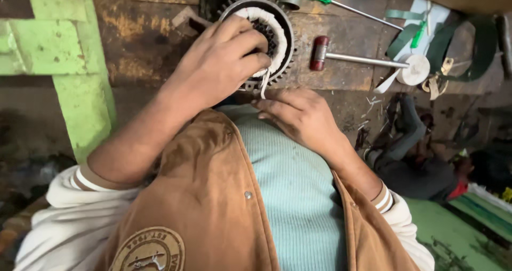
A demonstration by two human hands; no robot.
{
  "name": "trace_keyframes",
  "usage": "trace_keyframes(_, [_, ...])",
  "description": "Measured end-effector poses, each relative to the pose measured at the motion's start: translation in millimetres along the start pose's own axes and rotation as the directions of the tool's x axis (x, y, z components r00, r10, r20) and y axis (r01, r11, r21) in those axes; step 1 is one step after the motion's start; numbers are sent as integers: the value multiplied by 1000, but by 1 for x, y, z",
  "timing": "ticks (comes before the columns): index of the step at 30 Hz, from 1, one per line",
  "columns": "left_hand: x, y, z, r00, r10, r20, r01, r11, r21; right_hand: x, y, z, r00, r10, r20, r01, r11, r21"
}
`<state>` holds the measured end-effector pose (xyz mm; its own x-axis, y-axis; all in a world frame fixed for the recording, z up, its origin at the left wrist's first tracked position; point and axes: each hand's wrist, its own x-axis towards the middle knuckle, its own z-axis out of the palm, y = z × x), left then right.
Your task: The person wraps white insulating cloth and tape around the copper windings inside an electric motor stator housing on a workbench, pressing and tucking the material between slots by hand and occasionally tapping it with a mallet to seat it. They work around the stator circumference, feeding out more insulating material from a roll as needed.
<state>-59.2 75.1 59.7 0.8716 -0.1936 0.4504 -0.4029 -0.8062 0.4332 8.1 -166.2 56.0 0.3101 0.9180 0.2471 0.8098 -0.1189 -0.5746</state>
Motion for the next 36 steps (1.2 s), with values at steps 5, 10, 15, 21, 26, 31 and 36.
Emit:
trace_keyframes(5, [17,-20,2,957,281,64,-288,945,156,2,-19,-5,988,153,-23,-153,988,-2])
trace_keyframes(10, [28,-26,8,923,335,190,-368,912,178,-2,-29,-5,983,185,-14,-186,982,-29])
trace_keyframes(15, [32,-26,9,952,232,201,-229,973,-39,-2,-35,-7,967,253,35,-252,967,-21])
trace_keyframes(21, [33,-19,12,915,289,280,-333,935,123,9,-37,-8,971,233,54,-232,972,-34])
trace_keyframes(26, [34,-17,20,962,115,249,-106,993,-48,21,-38,-6,980,190,63,-189,982,-28])
trace_keyframes(31, [30,-25,24,939,-183,291,225,967,-119,24,-41,-7,962,242,127,-233,969,-79])
trace_keyframes(36, [28,-22,28,940,-183,288,190,982,2,15,-44,-12,941,329,82,-323,943,-77])
